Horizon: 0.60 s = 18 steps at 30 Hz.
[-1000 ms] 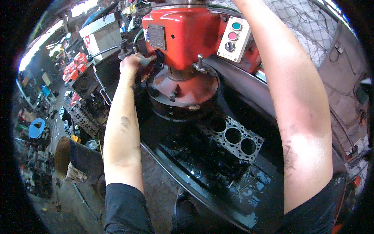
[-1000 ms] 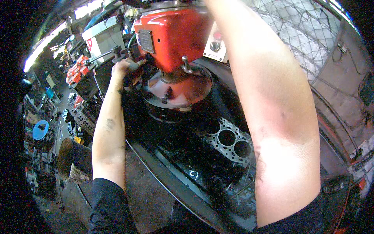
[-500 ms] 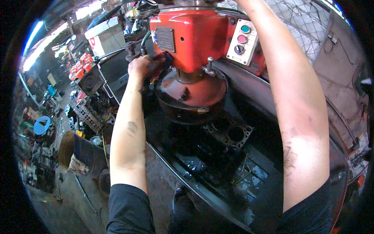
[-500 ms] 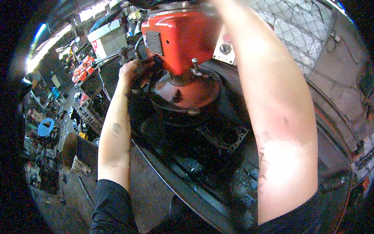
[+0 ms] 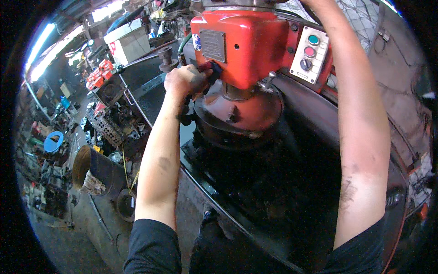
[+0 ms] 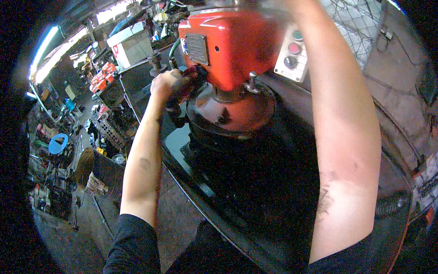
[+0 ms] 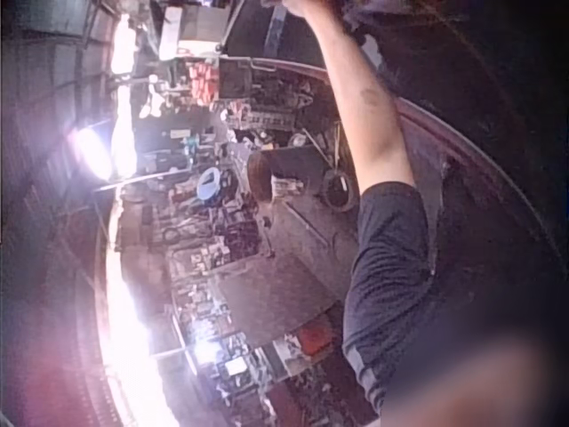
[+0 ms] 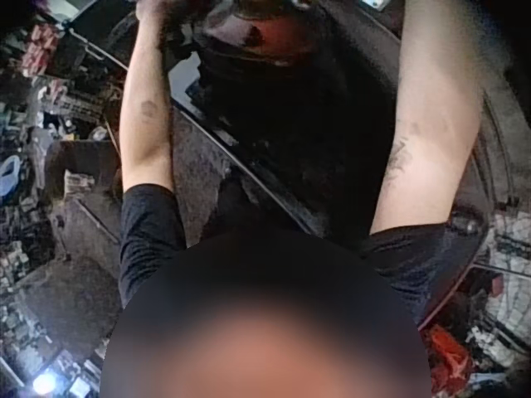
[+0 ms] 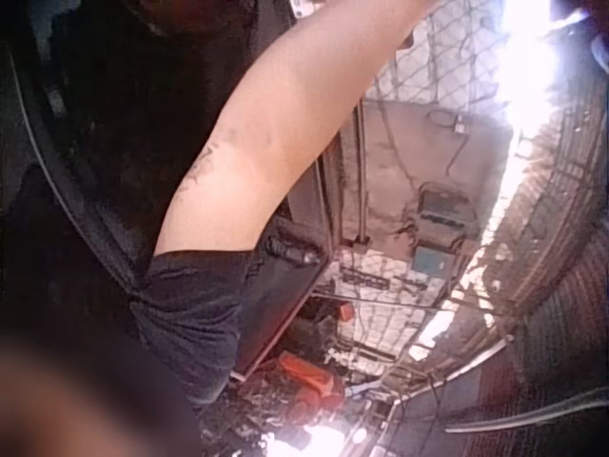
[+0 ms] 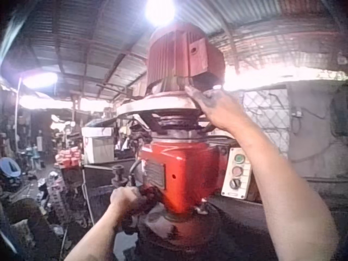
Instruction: The person operates a red milling machine to machine a metal engine block. They adjust the machine head, engage the cutter, and wipe the machine surface with a cloth while the block remains clamped in the vise.
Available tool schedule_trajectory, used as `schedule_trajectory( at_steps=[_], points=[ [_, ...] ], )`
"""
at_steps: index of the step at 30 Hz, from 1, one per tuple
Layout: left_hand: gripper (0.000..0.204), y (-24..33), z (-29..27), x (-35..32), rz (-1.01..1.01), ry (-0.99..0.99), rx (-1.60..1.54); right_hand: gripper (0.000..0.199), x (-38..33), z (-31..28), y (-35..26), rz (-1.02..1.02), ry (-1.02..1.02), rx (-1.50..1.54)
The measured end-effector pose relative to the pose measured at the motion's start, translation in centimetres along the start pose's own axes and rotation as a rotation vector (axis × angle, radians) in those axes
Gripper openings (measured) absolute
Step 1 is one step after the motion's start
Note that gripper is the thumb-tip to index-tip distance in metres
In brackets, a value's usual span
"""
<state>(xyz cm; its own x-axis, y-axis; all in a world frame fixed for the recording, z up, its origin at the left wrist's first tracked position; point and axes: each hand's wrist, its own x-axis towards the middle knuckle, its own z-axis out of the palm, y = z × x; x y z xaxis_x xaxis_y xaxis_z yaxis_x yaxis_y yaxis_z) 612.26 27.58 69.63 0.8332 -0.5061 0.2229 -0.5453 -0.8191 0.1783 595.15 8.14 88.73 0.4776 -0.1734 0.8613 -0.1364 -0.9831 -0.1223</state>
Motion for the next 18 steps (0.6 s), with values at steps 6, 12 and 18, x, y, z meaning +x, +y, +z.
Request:
schedule_trajectory(
  at_steps=[6,12,18],
  points=[
    [0.057,4.1,-0.7,-4.7,0.059,-0.016,0.004,0.082,-2.4,-4.5,2.2,-0.047,0.131,-0.091],
    [0.052,7.6,0.0,-8.7,0.201,0.052,0.023,0.071,-6.1,-9.9,3.7,0.131,0.258,0.008],
    [0.046,8.9,0.9,-11.9,0.389,0.093,-0.115,0.061,-9.3,-14.6,4.9,-0.174,0.213,-0.056]
  ],
)
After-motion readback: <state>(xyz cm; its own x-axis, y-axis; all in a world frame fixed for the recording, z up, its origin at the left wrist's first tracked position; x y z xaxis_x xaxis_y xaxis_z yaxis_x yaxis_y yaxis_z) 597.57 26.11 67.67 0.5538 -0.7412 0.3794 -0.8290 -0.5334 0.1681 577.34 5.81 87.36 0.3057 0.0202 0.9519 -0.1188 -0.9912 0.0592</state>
